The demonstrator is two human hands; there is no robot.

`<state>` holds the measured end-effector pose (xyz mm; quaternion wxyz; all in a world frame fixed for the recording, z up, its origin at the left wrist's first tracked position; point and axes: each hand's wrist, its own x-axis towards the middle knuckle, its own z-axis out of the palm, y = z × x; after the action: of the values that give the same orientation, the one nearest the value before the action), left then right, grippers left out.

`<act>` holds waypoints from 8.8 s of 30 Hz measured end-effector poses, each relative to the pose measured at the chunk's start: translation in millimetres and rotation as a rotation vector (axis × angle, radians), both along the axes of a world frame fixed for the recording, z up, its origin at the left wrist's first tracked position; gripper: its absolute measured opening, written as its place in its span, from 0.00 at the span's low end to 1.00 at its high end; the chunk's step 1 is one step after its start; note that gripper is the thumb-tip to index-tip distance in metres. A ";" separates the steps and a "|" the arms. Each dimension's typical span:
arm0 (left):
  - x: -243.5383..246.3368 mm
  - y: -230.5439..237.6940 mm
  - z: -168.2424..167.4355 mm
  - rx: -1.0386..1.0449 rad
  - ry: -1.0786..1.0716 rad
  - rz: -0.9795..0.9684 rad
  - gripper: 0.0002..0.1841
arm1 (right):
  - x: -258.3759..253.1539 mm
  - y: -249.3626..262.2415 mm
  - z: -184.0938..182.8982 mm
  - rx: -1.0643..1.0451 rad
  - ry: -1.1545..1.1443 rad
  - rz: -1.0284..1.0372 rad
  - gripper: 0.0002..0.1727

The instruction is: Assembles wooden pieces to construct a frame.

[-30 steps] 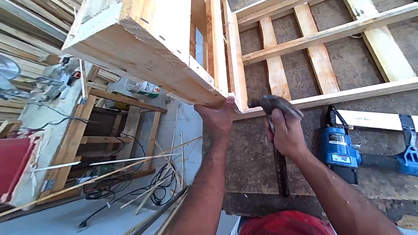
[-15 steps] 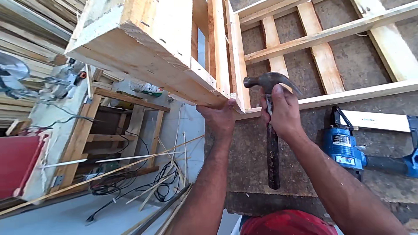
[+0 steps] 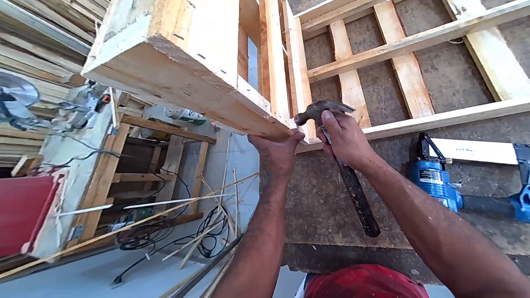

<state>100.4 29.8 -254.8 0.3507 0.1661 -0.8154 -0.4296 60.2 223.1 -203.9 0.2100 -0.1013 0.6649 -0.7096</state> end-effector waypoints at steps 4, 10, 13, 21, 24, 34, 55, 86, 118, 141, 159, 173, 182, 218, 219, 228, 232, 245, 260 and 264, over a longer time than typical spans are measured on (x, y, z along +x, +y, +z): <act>-5.0 0.1 -8.2 -0.132 0.032 0.061 0.79 | -1.8 -1.2 -1.3 -0.005 0.016 -0.010 0.29; -9.7 2.3 -12.6 -0.134 0.075 0.104 0.73 | 1.8 5.4 10.5 -0.014 0.068 -0.078 0.27; -8.6 0.2 -16.0 -0.113 0.121 0.069 0.73 | 4.1 4.5 17.4 -0.048 0.113 -0.140 0.25; 1.9 4.1 -1.8 -0.081 -0.046 0.106 0.70 | 0.3 -6.6 -7.4 -0.095 0.013 -0.071 0.27; -2.4 2.4 -5.7 -0.099 -0.031 0.119 0.66 | 14.2 11.8 -27.2 0.158 0.202 -0.053 0.23; -0.9 -8.3 -22.9 -0.121 0.067 -0.017 0.63 | 57.9 -0.1 -99.2 1.041 0.155 0.368 0.16; 4.3 -31.5 -33.0 -0.219 0.018 -0.111 0.58 | -151.8 -31.7 -133.4 0.921 0.628 0.328 0.11; 51.6 20.2 15.0 -0.181 -0.115 -0.057 0.17 | -0.2 -61.6 -52.6 0.365 0.708 -0.094 0.19; 8.9 35.1 31.8 -0.790 -0.584 0.120 0.21 | -5.0 -65.3 -82.2 0.207 0.582 -0.045 0.19; 43.7 22.3 102.1 -0.497 0.031 -0.224 0.15 | -21.1 -24.6 -14.6 0.012 0.663 -0.069 0.20; -45.7 -42.6 222.4 -0.908 0.476 -0.121 0.28 | -106.1 -48.9 71.8 0.056 0.687 0.319 0.13; -49.3 -38.8 219.0 -0.875 0.503 -0.138 0.29 | -162.0 -85.4 104.9 0.441 1.337 0.776 0.25; -48.4 -47.4 216.0 -0.805 0.466 -0.131 0.27 | -225.1 -176.5 39.4 0.196 1.463 0.777 0.40; -55.3 -36.7 213.1 -0.750 0.592 -0.087 0.25 | -126.7 -55.6 70.7 -0.098 0.708 0.566 0.19; -55.3 -36.2 213.1 -0.749 0.588 -0.086 0.25 | -124.8 -55.0 71.6 -0.079 0.727 0.538 0.19; -54.9 -35.7 213.7 -0.789 0.580 -0.122 0.25 | -105.0 -53.8 73.9 -0.076 0.742 0.433 0.17; -54.1 -35.9 213.5 -0.814 0.583 -0.081 0.26 | -98.4 -56.2 67.8 -0.128 0.687 0.405 0.19; -56.6 -37.2 214.6 -0.922 0.620 -0.020 0.26 | -90.1 -60.6 58.7 -0.237 0.575 0.362 0.19; -54.5 -37.7 214.9 -0.942 0.591 0.022 0.26 | -86.0 -63.7 56.3 -0.322 0.465 0.337 0.16; -54.7 -36.9 214.7 -0.940 0.591 0.016 0.26 | -84.2 -55.6 60.6 -0.208 0.516 0.354 0.20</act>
<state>45.7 -7.1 -40.1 0.6040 -0.1296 -0.7851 -0.0450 -24.0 167.5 -143.4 0.1434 -0.4127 0.5922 -0.6770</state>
